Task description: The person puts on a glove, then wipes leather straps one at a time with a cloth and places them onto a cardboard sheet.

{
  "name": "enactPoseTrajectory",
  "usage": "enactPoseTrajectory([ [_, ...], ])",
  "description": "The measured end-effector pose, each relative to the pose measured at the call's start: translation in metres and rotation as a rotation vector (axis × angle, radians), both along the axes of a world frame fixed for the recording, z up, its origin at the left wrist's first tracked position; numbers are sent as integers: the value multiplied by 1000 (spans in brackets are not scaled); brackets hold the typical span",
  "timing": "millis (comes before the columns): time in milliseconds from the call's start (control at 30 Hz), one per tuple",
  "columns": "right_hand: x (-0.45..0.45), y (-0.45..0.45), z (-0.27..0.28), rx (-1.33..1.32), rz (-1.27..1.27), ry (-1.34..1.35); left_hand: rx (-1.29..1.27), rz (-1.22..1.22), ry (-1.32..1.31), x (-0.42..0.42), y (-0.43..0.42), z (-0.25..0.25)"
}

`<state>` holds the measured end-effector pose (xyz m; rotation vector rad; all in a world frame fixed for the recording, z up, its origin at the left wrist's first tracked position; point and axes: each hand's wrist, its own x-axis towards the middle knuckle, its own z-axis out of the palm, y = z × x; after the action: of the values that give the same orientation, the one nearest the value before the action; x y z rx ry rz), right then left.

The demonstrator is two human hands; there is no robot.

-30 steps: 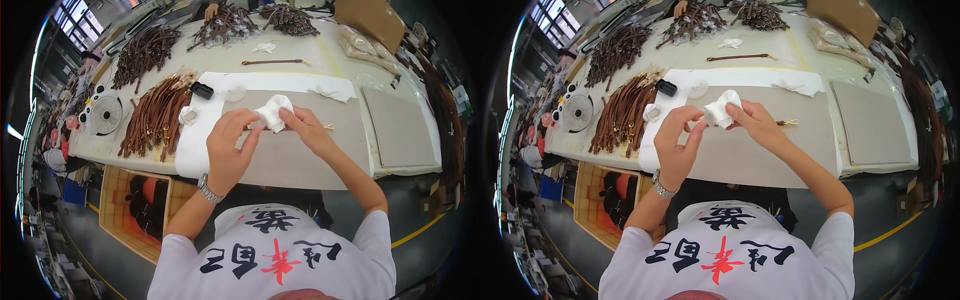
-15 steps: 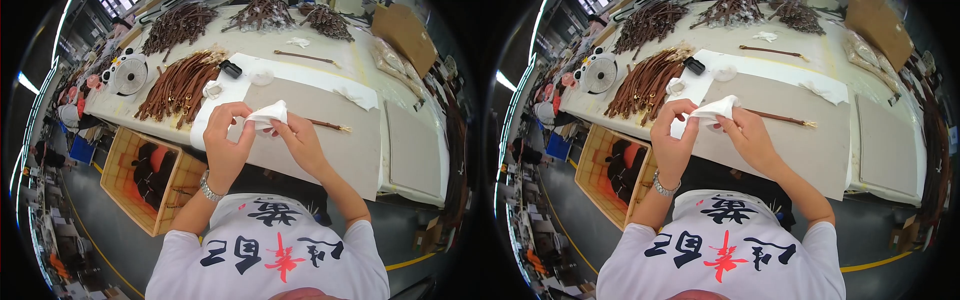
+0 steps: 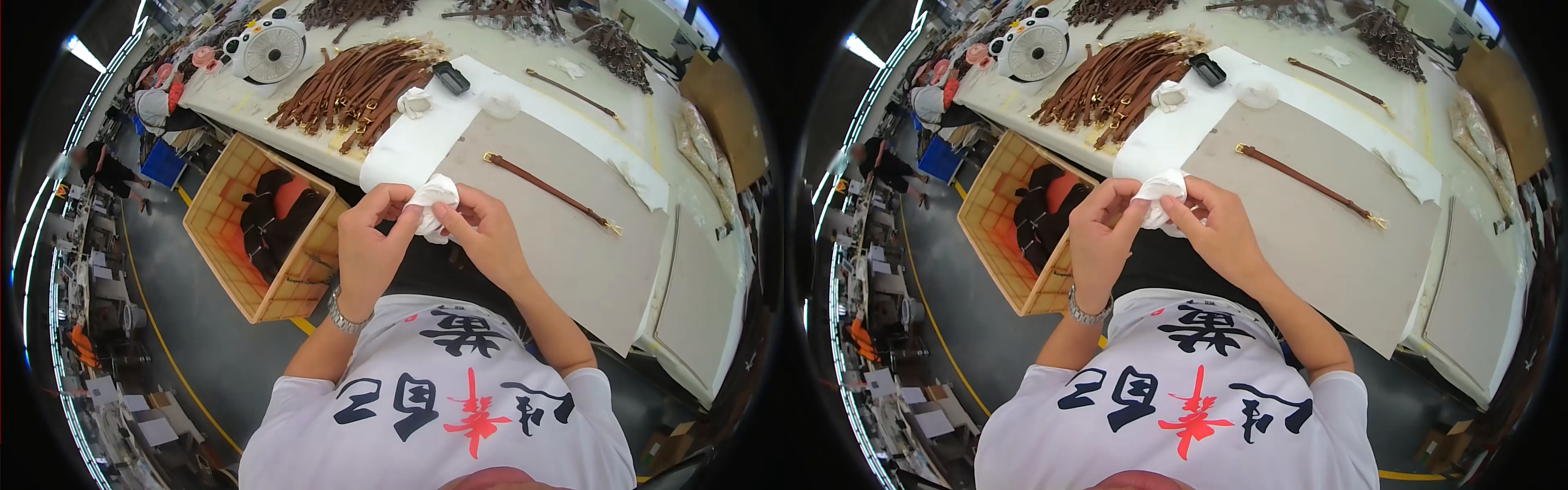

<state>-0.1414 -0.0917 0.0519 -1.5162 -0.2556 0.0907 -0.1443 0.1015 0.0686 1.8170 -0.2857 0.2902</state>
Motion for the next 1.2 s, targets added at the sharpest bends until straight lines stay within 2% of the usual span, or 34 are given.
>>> enactPoseTrajectory([
  [233,9,26,-15,-41,17,47,-91,-24,108,8,28,-10],
  [300,13,30,-18,118,60,170,-124,-27,116,10,35,-10],
  [367,15,32,-21,134,68,188,-244,48,158,9,40,-10],
  [433,15,38,-19,146,83,206,-204,55,151,12,52,-17],
  [500,8,49,-9,-118,-11,56,-163,68,145,10,59,-19],
  [567,2,63,-5,-154,-3,-36,-172,4,171,3,60,-9],
  [700,0,79,2,-230,48,-241,36,65,145,-11,82,-5],
  [767,3,84,6,-229,74,-222,39,123,58,-13,89,-7],
  [833,7,86,7,-396,129,-158,-115,216,117,-15,96,-9],
  [867,7,89,3,-392,139,-158,-54,228,113,-14,99,-11],
  [933,8,96,-7,-465,-89,-575,-44,227,122,-13,98,-17],
  [967,8,95,-8,-463,-82,-572,-37,216,131,-12,97,-20],
  [1033,2,88,-11,-387,54,-766,-22,193,128,-10,96,-33],
  [1100,-2,88,-19,-389,124,-776,-8,161,118,-9,92,-38],
  [1167,-1,90,-35,-485,113,-704,-35,159,193,-7,85,-40],
  [1200,-2,88,-41,-556,122,-656,29,159,131,-5,82,-42],
])
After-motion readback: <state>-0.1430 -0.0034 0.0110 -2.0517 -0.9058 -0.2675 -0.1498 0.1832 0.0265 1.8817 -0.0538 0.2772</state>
